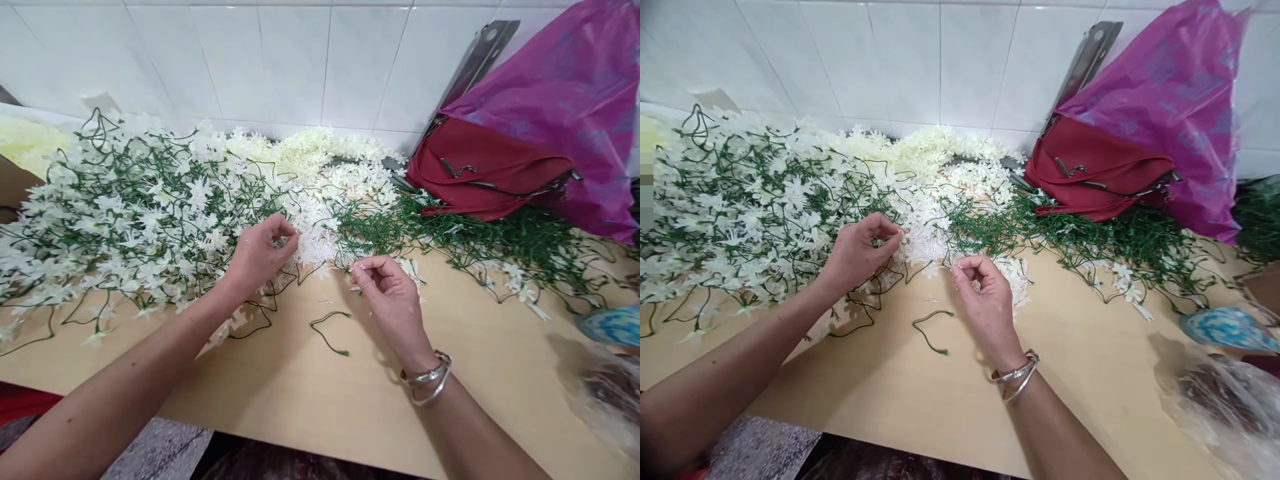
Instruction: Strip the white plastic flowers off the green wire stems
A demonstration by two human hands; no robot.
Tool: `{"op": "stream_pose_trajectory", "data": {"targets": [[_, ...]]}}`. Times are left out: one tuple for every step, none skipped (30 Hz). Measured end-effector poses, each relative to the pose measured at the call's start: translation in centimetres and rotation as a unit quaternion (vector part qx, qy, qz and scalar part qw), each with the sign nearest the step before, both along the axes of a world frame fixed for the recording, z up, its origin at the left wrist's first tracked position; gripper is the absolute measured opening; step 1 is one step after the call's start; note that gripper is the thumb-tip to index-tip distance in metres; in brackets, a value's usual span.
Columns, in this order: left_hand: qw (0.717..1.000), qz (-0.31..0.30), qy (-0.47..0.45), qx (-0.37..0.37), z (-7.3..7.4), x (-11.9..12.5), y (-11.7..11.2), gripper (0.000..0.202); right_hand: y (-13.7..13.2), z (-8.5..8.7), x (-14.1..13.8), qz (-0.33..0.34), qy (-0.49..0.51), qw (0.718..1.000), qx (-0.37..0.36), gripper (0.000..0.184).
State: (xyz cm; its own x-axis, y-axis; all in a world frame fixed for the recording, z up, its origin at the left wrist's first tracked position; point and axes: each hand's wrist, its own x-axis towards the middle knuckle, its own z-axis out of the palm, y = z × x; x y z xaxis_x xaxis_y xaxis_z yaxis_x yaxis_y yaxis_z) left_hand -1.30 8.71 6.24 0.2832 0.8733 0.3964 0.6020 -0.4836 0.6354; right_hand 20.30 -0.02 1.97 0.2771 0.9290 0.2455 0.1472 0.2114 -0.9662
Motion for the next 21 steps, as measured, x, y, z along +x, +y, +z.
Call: {"op": "stream_pose_trajectory", "data": {"targets": [[1.000,-0.011,-0.010,-0.011,0.1,-0.4,0.0,0.010,0.0,0.0,-0.1,0.005,-0.009,1.000,-0.004,0.012],[1.000,-0.027,-0.006,-0.012,0.1,-0.9,0.0,0.010,-0.1,-0.1,-0.1,0.010,-0.016,1.000,-0.006,0.012],[0.999,-0.044,0.009,-0.007,0.2,-1.3,0.0,0.010,-0.1,-0.2,-0.2,0.015,-0.021,1.000,-0.006,0.012],[0.998,-0.056,0.030,0.002,0.2,-1.8,-0.1,0.009,-0.1,-0.2,-0.3,0.019,-0.024,1.000,-0.006,0.013],[0.997,-0.063,0.048,0.008,0.3,-2.3,-0.2,0.009,-0.1,-0.2,-0.3,0.022,-0.028,0.999,-0.008,0.013],[0.996,-0.069,0.059,0.009,0.4,-2.8,-0.3,0.009,-0.2,-0.2,-0.3,0.023,-0.032,0.999,-0.009,0.013],[0.996,-0.070,0.059,0.007,0.6,-3.2,-0.4,0.009,-0.2,-0.2,-0.4,0.023,-0.036,0.999,-0.011,0.013],[0.996,-0.068,0.049,0.006,0.8,-3.6,-0.5,0.010,-0.2,-0.2,-0.4,0.022,-0.041,0.999,-0.012,0.012],[0.997,-0.065,0.030,0.004,0.9,-3.9,-0.5,0.011,-0.2,-0.3,-0.4,0.021,-0.047,0.999,-0.013,0.012],[0.998,-0.064,0.009,0.000,1.1,-4.1,-0.5,0.012,-0.3,-0.3,-0.4,0.019,-0.054,0.998,-0.013,0.011],[0.998,-0.062,-0.008,-0.004,1.3,-4.3,-0.4,0.012,-0.3,-0.4,-0.4,0.019,-0.061,0.998,-0.014,0.011],[0.998,-0.058,-0.017,-0.004,1.4,-4.3,-0.3,0.012,-0.2,-0.5,-0.4,0.019,-0.068,0.997,-0.016,0.010],[0.999,-0.051,-0.011,0.004,1.4,-4.3,-0.2,0.012,-0.2,-0.6,-0.4,0.020,-0.076,0.997,-0.018,0.009],[0.999,-0.045,0.008,0.023,1.3,-4.1,-0.1,0.012,-0.2,-0.8,-0.5,0.022,-0.084,0.996,-0.019,0.009],[0.997,-0.039,0.036,0.055,1.2,-3.9,-0.1,0.013,-0.2,-0.9,-0.5,0.025,-0.091,0.995,-0.020,0.008],[0.992,-0.031,0.068,0.098,1.0,-3.5,-0.2,0.015,-0.2,-1.0,-0.5,0.027,-0.098,0.995,-0.020,0.008],[0.985,-0.024,0.099,0.142,0.7,-3.1,-0.5,0.017,-0.2,-1.1,-0.4,0.028,-0.103,0.994,-0.019,0.008],[0.975,-0.023,0.126,0.184,0.4,-2.7,-0.8,0.020,-0.2,-1.1,-0.4,0.029,-0.108,0.994,-0.018,0.008],[0.965,-0.021,0.149,0.215,0.1,-2.2,-1.3,0.023,-0.2,-1.1,-0.4,0.028,-0.111,0.993,-0.018,0.008],[0.957,-0.023,0.174,0.232,-0.3,-1.7,-1.9,0.024,-0.2,-1.1,-0.3,0.025,-0.114,0.993,-0.018,0.008],[0.948,-0.033,0.199,0.244,-0.6,-1.2,-2.5,0.023,-0.2,-1.0,-0.3,0.023,-0.116,0.993,-0.016,0.008]]}}
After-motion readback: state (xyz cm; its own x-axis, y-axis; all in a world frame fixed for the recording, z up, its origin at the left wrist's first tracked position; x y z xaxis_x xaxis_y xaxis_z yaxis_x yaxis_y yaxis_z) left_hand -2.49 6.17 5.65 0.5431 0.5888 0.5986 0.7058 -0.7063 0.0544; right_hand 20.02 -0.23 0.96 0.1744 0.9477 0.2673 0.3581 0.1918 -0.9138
